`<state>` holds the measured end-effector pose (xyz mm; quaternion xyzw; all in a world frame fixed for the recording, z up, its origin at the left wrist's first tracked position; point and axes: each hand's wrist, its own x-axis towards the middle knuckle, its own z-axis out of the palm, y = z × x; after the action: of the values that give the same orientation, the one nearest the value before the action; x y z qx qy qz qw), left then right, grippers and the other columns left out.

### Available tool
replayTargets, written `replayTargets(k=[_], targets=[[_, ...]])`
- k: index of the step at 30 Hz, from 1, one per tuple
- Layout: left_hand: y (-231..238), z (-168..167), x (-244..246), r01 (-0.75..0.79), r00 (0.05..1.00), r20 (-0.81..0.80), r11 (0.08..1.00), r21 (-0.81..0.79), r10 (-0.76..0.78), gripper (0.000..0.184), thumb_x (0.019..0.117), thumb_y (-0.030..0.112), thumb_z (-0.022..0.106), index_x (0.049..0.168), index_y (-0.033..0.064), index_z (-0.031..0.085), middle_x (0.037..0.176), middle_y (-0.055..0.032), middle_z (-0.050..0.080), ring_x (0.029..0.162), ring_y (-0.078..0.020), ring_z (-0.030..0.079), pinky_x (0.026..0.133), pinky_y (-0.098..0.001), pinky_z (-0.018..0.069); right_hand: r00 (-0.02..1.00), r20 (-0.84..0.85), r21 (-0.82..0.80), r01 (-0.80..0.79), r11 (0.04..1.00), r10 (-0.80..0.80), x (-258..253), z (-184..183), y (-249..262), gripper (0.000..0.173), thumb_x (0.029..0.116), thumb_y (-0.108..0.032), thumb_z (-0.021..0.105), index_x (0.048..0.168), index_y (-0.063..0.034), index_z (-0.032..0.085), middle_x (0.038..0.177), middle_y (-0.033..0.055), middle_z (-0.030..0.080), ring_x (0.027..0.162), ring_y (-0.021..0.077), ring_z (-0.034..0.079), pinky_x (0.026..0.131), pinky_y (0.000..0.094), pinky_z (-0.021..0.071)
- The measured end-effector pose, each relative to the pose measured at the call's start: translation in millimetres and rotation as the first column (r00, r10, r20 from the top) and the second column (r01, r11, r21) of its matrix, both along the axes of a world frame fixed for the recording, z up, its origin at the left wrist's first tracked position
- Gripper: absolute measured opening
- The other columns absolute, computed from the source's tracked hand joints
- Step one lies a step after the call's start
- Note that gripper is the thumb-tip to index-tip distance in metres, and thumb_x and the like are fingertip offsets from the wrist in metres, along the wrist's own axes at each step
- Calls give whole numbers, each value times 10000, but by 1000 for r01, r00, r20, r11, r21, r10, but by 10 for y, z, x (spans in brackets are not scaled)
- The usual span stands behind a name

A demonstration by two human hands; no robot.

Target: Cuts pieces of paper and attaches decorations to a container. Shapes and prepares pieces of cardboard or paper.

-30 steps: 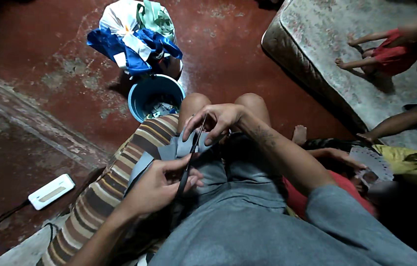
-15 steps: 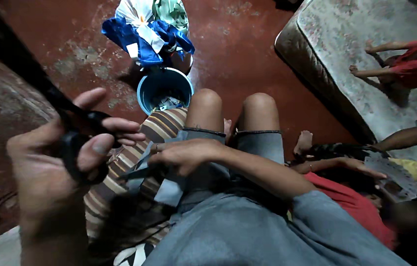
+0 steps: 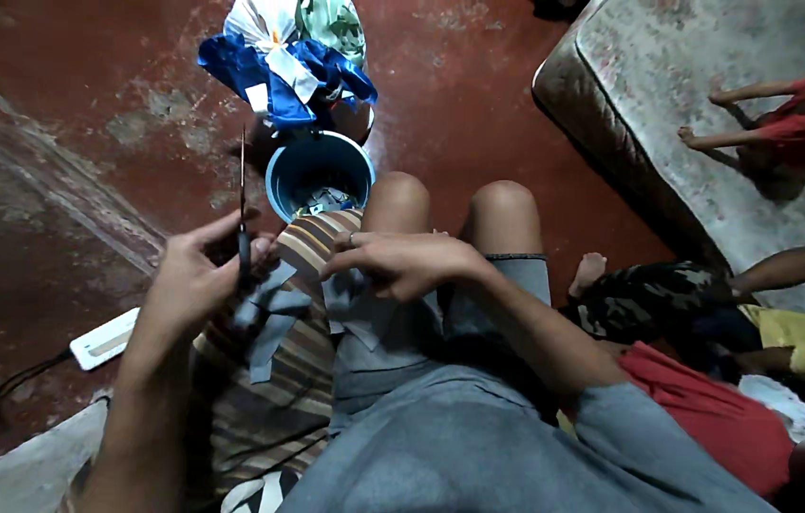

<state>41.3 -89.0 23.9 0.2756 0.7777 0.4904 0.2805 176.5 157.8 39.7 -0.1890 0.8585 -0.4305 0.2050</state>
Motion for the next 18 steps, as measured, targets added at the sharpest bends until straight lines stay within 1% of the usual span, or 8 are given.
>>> replayTargets(k=[3, 6, 8, 10, 11, 14, 16, 18], targets=[[-48, -82, 4, -5, 1000, -29, 997, -76, 3, 438, 951, 161, 698, 1373, 96, 601, 990, -8, 742, 795, -67, 710, 720, -269, 612, 999, -23, -170, -28, 985, 25, 135, 1, 195, 589, 748, 103, 727, 1309, -62, 658, 1157, 131, 626, 822, 171, 593, 702, 324, 528], [-53, -30, -9, 64, 990, -120, 995, -78, -73, 449, 916, 244, 720, 1339, 121, 631, 1000, 15, 738, 805, -55, 693, 730, -282, 597, 995, -74, -353, -85, 932, 63, 255, 106, 367, 494, 811, 17, 699, 1300, -30, 653, 1141, 95, 655, 865, 110, 607, 741, 259, 539], [43, 48, 78, 145, 989, -48, 985, 88, -141, 422, 909, 242, 727, 1297, 104, 635, 1058, 20, 745, 899, -78, 721, 785, -252, 614, 995, -94, -462, -69, 884, 29, 292, 206, 468, 430, 868, -43, 676, 1290, 33, 640, 1160, 117, 643, 856, 78, 591, 674, 199, 520], [261, 99, 283, 195, 972, 66, 933, 301, -225, 410, 886, 318, 775, 1226, 124, 650, 1092, -3, 746, 939, -141, 733, 793, -284, 631, 993, -116, -499, -59, 865, 1, 276, 255, 574, 413, 917, -88, 669, 1290, 81, 617, 1194, 155, 629, 905, 84, 596, 705, 186, 524], [399, 104, 414, 207, 963, 88, 907, 366, -255, 424, 850, 332, 810, 1193, 134, 661, 1084, 9, 744, 939, -134, 726, 791, -287, 628, 990, -139, -493, -62, 867, -8, 253, 248, 623, 416, 929, -107, 671, 1291, 90, 611, 1198, 162, 625, 920, 85, 602, 724, 187, 532], [739, 29, 711, 221, 950, 107, 874, 432, -293, 502, 796, 225, 859, 1231, 79, 654, 1065, 13, 717, 954, -103, 701, 843, -296, 618, 983, -183, -498, -79, 863, -16, 154, 174, 742, 409, 941, -166, 681, 1244, 100, 613, 1162, 147, 634, 936, 76, 617, 786, 206, 553], [861, -1, 796, 190, 951, 144, 887, 420, -272, 471, 785, 102, 851, 1208, 66, 647, 1016, -3, 707, 880, -99, 696, 782, -276, 619, 985, -160, -542, -29, 840, -69, 138, 137, 789, 347, 925, -125, 697, 1179, 98, 615, 1115, 131, 639, 919, 88, 641, 790, 234, 581], [923, -7, 823, 147, 964, 153, 914, 378, -218, 399, 770, 34, 832, 1128, 82, 663, 948, 2, 692, 753, -84, 669, 651, -238, 599, 974, -105, -552, 113, 826, -203, 171, 116, 833, 313, 897, -53, 718, 1152, 86, 600, 1103, 122, 620, 887, 106, 647, 762, 261, 601]])
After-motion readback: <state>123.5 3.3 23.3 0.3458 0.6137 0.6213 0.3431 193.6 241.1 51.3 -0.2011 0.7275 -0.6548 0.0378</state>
